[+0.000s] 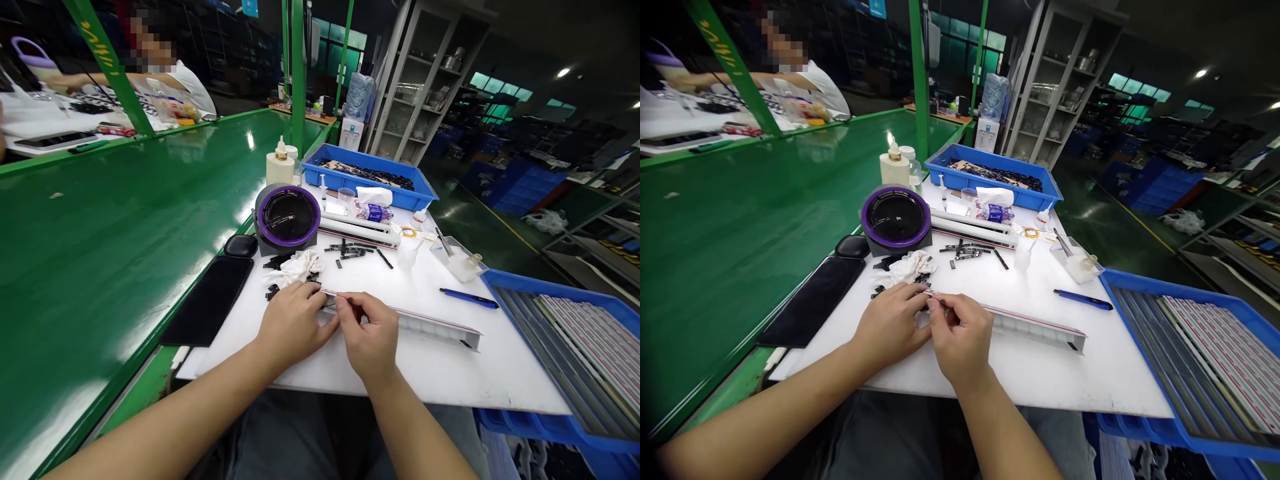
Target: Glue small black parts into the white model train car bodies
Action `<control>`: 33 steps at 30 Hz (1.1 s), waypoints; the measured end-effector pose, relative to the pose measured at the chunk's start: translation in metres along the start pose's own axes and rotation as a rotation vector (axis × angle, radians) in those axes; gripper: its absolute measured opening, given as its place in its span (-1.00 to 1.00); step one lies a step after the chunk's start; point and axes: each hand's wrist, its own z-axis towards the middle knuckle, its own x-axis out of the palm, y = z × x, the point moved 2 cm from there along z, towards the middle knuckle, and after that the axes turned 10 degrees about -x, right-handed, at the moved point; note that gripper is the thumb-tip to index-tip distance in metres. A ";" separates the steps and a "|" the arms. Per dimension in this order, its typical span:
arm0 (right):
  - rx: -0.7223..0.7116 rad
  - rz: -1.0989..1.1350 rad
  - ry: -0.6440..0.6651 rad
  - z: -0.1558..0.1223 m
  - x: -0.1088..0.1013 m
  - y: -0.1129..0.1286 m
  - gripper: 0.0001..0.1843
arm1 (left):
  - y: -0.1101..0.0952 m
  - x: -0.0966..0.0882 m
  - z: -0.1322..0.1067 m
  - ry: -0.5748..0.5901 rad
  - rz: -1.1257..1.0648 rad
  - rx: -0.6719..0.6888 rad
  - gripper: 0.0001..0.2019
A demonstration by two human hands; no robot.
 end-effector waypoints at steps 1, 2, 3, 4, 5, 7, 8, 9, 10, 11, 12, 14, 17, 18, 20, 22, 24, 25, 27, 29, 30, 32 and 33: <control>0.005 0.000 0.002 0.000 0.000 0.000 -0.87 | 0.000 0.000 0.000 0.005 0.000 -0.002 -0.75; 0.010 0.002 0.000 0.001 -0.001 0.000 -0.86 | 0.000 0.000 0.000 0.005 0.000 -0.003 -0.74; 0.018 0.006 -0.004 0.001 -0.001 0.000 -0.86 | 0.000 0.000 0.000 0.006 0.002 -0.003 -0.74; 0.027 0.011 -0.005 0.001 -0.002 0.000 -0.86 | 0.000 0.000 0.000 0.006 0.003 -0.001 -0.73; 0.035 0.014 -0.006 0.001 -0.003 0.000 -0.86 | 0.000 0.000 0.001 0.008 0.005 0.001 -0.72; 0.046 0.016 -0.008 0.001 -0.004 0.000 -0.86 | 0.000 -0.001 0.001 0.012 0.010 0.001 -0.71; 0.052 0.016 -0.010 0.001 -0.005 -0.001 -0.86 | 0.000 -0.001 0.001 0.014 0.012 0.000 -0.71; 0.062 0.017 -0.013 0.001 -0.006 -0.001 -0.85 | 0.000 -0.001 0.001 0.016 0.013 -0.001 -0.70; 0.073 0.020 -0.015 0.001 -0.007 -0.002 -0.85 | -0.001 -0.001 0.001 0.014 0.014 -0.003 -0.70; 0.084 0.025 -0.017 0.001 -0.008 -0.004 -0.84 | -0.001 -0.001 0.001 0.011 0.015 -0.004 -0.70; 0.094 0.030 -0.018 0.001 -0.008 -0.005 -0.84 | -0.001 0.000 0.001 0.007 0.016 -0.003 -0.70; 0.109 0.036 -0.031 0.001 -0.008 -0.008 -0.84 | -0.001 0.000 0.001 0.000 0.022 0.000 -0.70; 0.116 0.057 -0.051 0.000 -0.005 -0.008 -0.83 | 0.000 0.000 0.001 -0.003 0.034 0.003 -0.69; 0.123 0.074 -0.061 0.000 -0.005 -0.007 -0.83 | 0.000 0.000 0.001 -0.007 0.037 0.006 -0.69; 0.148 0.122 -0.095 0.003 -0.010 -0.003 -0.82 | 0.001 -0.001 0.001 -0.020 0.042 0.019 -0.68; 0.162 0.161 -0.170 0.010 -0.027 0.000 -0.81 | 0.002 -0.001 0.002 -0.034 0.051 0.034 -0.68; 0.127 0.152 -0.293 0.023 -0.059 -0.004 -0.80 | 0.002 -0.001 0.003 -0.046 0.058 0.048 -0.68; 0.094 0.121 -0.378 0.032 -0.080 -0.010 -0.79 | 0.003 -0.001 0.003 -0.052 0.058 0.054 -0.67; -0.003 0.028 -0.578 0.052 -0.131 -0.033 -0.76 | 0.003 -0.001 0.004 -0.061 0.052 0.062 -0.68; -0.050 -0.126 -0.753 0.074 -0.184 -0.067 -0.70 | 0.004 -0.001 0.005 -0.053 0.045 0.066 -0.68; -0.034 -0.215 -0.819 0.083 -0.207 -0.087 -0.68 | 0.004 -0.001 0.005 -0.045 0.043 0.065 -0.68; 0.104 -0.346 -0.854 0.099 -0.244 -0.126 -0.65 | 0.005 -0.001 0.005 -0.039 0.041 0.058 -0.68; 0.171 -0.391 -0.835 0.104 -0.255 -0.144 -0.65 | 0.005 -0.001 0.005 -0.042 0.039 0.053 -0.68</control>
